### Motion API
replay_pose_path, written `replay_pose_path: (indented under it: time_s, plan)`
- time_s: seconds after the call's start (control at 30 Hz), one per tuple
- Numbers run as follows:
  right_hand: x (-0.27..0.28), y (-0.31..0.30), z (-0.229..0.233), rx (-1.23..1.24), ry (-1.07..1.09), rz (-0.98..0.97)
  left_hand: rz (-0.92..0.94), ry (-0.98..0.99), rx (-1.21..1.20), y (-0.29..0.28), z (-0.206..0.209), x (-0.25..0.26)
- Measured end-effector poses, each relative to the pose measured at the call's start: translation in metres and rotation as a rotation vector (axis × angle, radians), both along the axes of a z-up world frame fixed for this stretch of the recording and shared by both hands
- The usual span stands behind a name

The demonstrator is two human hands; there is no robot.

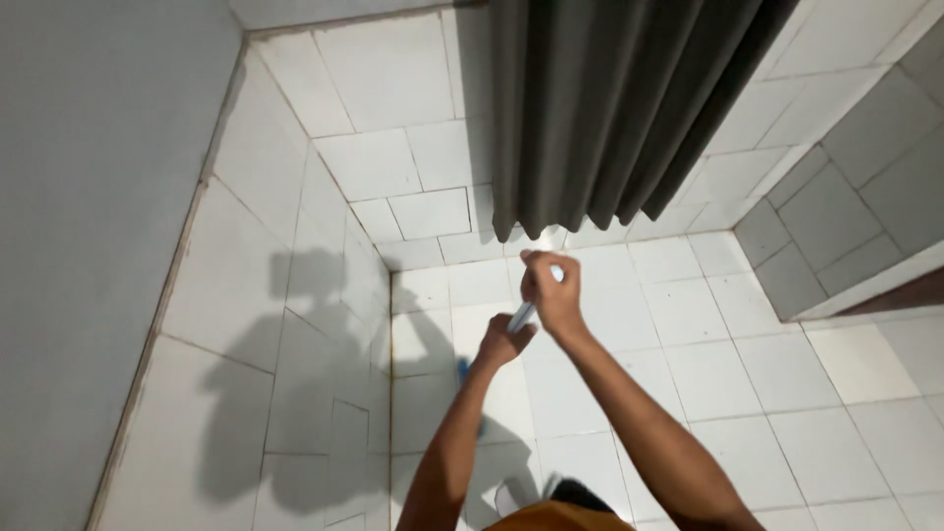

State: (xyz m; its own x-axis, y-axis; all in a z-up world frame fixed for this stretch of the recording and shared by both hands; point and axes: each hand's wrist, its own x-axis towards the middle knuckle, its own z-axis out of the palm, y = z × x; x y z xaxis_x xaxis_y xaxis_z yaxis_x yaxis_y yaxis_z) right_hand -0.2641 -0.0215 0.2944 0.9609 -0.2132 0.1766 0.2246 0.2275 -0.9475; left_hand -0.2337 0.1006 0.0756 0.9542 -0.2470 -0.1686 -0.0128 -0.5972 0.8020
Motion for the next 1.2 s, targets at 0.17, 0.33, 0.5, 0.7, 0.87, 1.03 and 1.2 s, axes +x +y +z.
replay_pose_path:
  time_s: [0.17, 0.33, 0.5, 0.7, 0.87, 1.03, 1.2]
  plan:
    - [0.005, 0.013, -0.068, 0.141, 0.113, 0.086, 0.081, 0.008, 0.038, 0.044, -0.028, -0.021]
    - [0.001, 0.007, -0.085, 0.223, 0.182, 0.093, 0.121, 0.172, 0.137, 0.043, -0.034, -0.029]
    - [0.003, -0.022, -0.070, 0.039, 0.106, 0.030, 0.093, 0.176, 0.073, 0.000, -0.049, -0.021]
    - [-0.006, -0.042, -0.029, -0.183, 0.056, -0.042, -0.104, 0.035, -0.084, -0.058, -0.061, -0.004]
    - [-0.014, -0.044, -0.007, -0.266, -0.006, -0.033, -0.165, -0.129, 0.010, -0.097, -0.107, 0.023]
    - [-0.007, -0.050, 0.013, -0.365, -0.121, -0.037, -0.242, -0.264, -0.087, -0.101, -0.057, 0.027]
    - [-0.003, -0.051, 0.034, -0.151, -0.058, 0.014, -0.111, 0.069, 0.010, -0.078, 0.021, 0.014]
